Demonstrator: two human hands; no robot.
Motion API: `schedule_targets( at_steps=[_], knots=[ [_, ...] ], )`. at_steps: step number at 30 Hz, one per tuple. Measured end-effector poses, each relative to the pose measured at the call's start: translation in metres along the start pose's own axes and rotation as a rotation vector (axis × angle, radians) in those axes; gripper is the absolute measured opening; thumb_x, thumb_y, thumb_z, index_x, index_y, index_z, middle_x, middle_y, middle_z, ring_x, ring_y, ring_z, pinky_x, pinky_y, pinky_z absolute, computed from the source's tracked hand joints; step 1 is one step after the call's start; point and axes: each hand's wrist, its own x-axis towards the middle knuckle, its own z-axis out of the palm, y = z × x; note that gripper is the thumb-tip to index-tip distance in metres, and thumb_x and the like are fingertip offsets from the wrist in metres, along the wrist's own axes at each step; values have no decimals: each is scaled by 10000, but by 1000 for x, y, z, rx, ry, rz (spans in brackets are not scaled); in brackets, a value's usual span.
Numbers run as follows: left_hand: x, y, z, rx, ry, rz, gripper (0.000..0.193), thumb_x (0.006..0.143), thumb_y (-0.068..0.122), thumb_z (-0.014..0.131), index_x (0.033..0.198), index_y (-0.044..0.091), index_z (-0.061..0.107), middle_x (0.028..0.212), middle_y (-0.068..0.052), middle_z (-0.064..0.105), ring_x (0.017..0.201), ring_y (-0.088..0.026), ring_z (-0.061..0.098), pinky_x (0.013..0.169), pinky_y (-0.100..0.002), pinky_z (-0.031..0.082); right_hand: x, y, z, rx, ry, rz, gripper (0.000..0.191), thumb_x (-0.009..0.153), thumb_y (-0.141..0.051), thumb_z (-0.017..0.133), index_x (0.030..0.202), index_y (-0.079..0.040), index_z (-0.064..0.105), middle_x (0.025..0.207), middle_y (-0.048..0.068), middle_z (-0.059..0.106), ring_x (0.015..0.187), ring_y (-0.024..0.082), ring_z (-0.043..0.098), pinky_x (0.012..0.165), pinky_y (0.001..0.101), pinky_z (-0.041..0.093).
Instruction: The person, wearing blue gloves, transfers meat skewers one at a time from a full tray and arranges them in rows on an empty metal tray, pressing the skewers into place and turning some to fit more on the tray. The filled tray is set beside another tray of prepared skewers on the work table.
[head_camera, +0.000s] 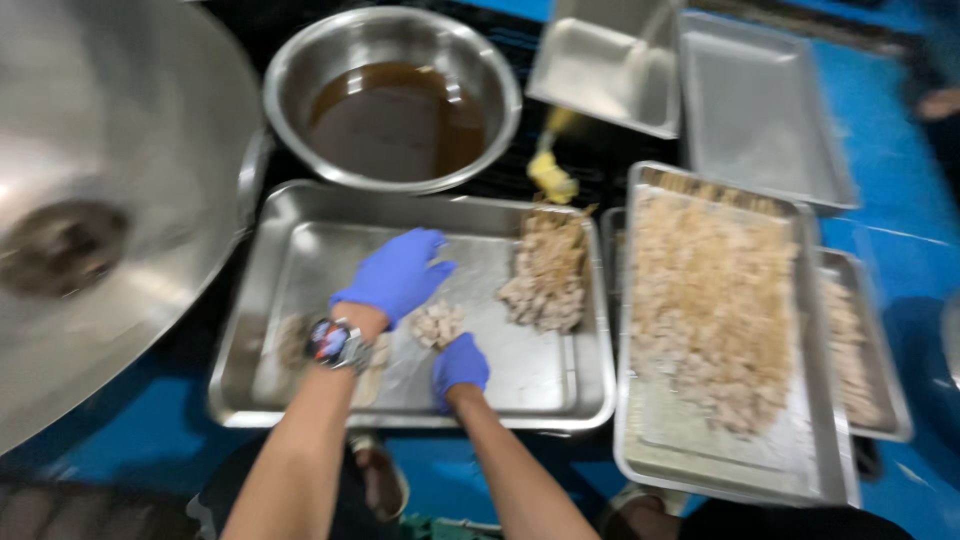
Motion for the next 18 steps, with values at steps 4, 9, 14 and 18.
schedule_targets(
  at_steps=[4, 9, 14, 18],
  knots=[
    [10, -5, 9, 68, -122, -123, 510, 903, 461, 622, 1295, 137, 640, 1314, -118, 651, 1203, -351, 611, 984, -475, 498, 10, 14, -27, 33, -73, -66, 316, 956, -315, 566, 1066, -26, 633, 1092, 292, 677, 1059, 464, 641, 896, 533, 519],
    [28, -18, 45, 169, -222, -61, 490, 923, 445, 622, 1293, 126, 646, 1311, -169, 646, 1208, -379, 616, 1013, -476, 498, 2, 31, -68, -105, -114, -182, 302, 974, -223, 519, 1127, 25, 596, 1007, 305, 698, 939, 478, 680, 823, 539, 543],
    [33, -7, 107, 194, -376, 85, 717, 765, 324, 796, 1394, 106, 532, 1408, -178, 561, 1302, -362, 551, 1098, -424, 452, 17, 54, -110, -326, -248, -341, 306, 945, -160, 546, 1078, 70, 697, 939, 305, 718, 851, 431, 742, 779, 480, 589],
    [19, 22, 151, 124, -564, 92, 1123, 612, 318, 949, 1529, 90, 342, 1446, -192, 500, 1340, -360, 511, 1133, -382, 433, 33, 85, -140, -632, -85, -550, 404, 937, -128, 578, 1238, 140, 600, 933, 272, 731, 827, 408, 751, 708, 488, 591]
  ],
)
